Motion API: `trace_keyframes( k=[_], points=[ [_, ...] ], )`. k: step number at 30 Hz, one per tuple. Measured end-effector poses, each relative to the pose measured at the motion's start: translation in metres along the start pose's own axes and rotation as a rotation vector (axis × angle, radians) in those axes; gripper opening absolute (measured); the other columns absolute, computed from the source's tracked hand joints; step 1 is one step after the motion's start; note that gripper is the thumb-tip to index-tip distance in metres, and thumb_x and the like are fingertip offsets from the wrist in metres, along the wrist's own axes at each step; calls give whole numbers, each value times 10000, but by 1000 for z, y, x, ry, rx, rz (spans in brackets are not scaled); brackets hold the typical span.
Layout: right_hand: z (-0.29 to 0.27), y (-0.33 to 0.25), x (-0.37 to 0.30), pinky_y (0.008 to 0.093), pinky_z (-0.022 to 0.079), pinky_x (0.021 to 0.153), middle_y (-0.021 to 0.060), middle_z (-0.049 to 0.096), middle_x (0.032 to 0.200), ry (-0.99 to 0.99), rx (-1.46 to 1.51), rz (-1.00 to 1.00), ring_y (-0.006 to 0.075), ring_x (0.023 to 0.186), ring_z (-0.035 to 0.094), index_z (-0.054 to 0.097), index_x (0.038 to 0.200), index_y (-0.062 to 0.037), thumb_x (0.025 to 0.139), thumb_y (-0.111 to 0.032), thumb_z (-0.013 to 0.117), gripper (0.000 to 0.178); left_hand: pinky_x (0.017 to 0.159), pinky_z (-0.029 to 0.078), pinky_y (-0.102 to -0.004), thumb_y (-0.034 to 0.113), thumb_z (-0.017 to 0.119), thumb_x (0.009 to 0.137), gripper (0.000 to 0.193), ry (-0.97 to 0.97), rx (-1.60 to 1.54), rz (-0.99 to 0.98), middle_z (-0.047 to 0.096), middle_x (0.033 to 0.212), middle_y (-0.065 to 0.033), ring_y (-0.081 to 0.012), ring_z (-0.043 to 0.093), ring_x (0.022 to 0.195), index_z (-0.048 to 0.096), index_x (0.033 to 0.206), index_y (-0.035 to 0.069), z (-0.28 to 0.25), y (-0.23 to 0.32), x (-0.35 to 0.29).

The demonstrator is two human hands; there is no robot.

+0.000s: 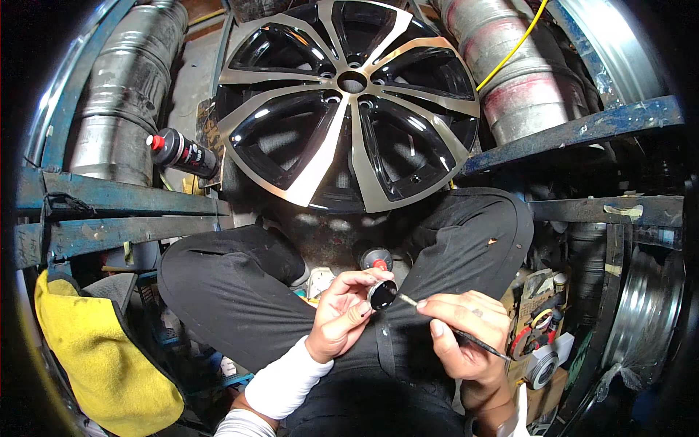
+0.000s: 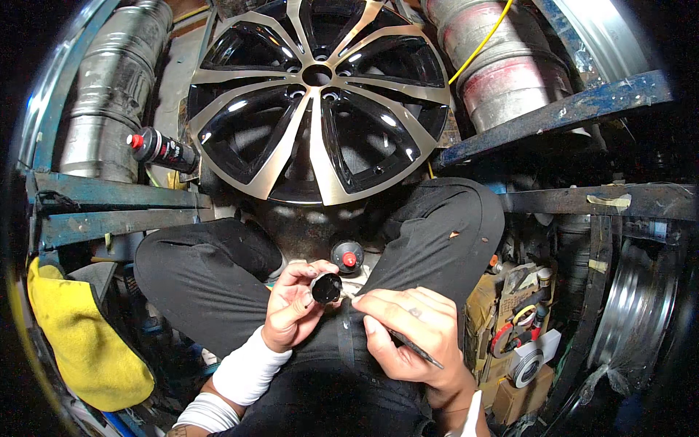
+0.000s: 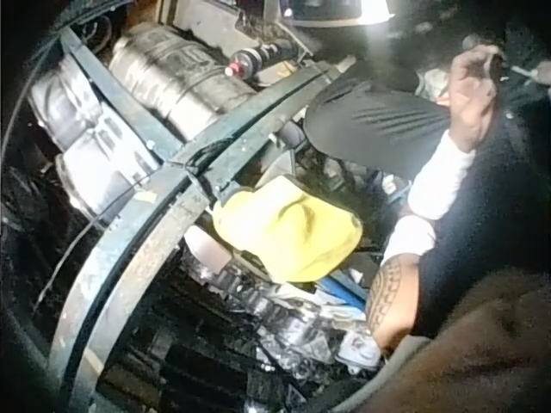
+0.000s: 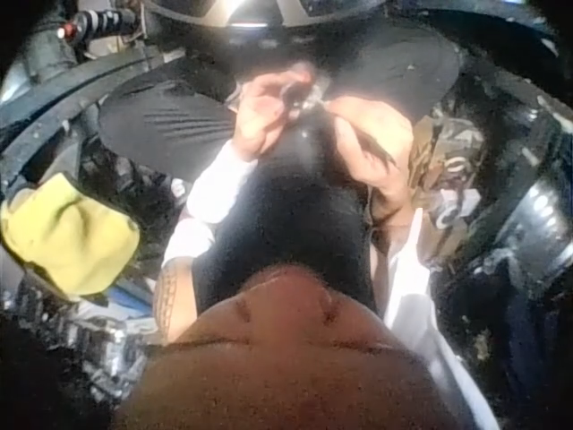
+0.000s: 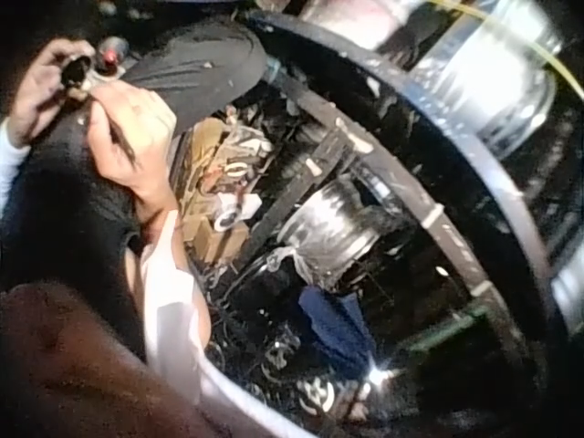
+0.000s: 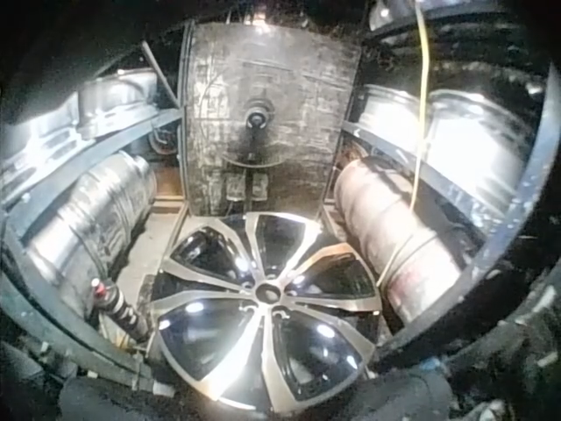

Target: Painting or detailing a car rim with a small brush and black paint.

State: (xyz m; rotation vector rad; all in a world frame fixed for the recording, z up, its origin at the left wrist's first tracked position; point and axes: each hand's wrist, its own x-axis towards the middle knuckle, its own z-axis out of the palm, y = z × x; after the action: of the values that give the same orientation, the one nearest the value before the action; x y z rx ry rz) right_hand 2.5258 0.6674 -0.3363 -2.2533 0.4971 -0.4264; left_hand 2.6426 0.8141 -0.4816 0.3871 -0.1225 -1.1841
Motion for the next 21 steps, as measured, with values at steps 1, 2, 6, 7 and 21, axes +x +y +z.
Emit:
trace_keyframes(
  k=[1, 2, 6, 7, 21],
  points=[
    [0, 0, 0, 309, 513, 622, 117, 736, 862, -9, 0, 13, 224, 651, 681, 732, 917, -29, 737, -5, 694, 186, 1135, 344, -399, 59, 640, 947, 372, -5, 10, 9, 529, 1382, -202, -260, 485, 1318, 511, 1294, 31, 0, 0, 0],
    [0, 0, 0, 309, 513, 622, 117, 736, 862, -3, 0, 1, 224, 651, 681, 732, 917, -29, 737, -5, 694, 186, 1134, 345, -398, 63, 641, 948, 374, -11, 20, 19, 527, 1384, -203, -260, 484, 1320, 509, 1296, 33, 0, 0, 0],
    [1, -1, 1, 309, 518, 630, 119, 737, 867, 3, -8, 10, 232, 673, 696, 732, 920, -29, 742, -8, 695, 183, 1140, 341, -404, 68, 643, 950, 374, -4, -12, -5, 527, 1385, -202, -265, 480, 1326, 508, 1297, 33, 0, 0, 0],
    [1, 0, 1, 309, 520, 633, 119, 737, 864, -2, -32, 20, 235, 678, 700, 731, 916, -30, 742, -10, 695, 179, 1050, 438, -418, 94, 660, 946, 379, 1, 24, -5, 505, 1382, -201, -266, 523, 1261, 506, 1290, 59, -1, 0, 1],
    [0, 1, 1, 313, 525, 639, 104, 731, 848, 25, -63, 0, 231, 701, 710, 727, 908, -30, 748, -36, 702, 162, 1136, 350, -408, 56, 630, 954, 361, -18, -10, 11, 524, 1384, -199, -272, 492, 1320, 509, 1293, 32, 0, -1, 1]
  ],
)
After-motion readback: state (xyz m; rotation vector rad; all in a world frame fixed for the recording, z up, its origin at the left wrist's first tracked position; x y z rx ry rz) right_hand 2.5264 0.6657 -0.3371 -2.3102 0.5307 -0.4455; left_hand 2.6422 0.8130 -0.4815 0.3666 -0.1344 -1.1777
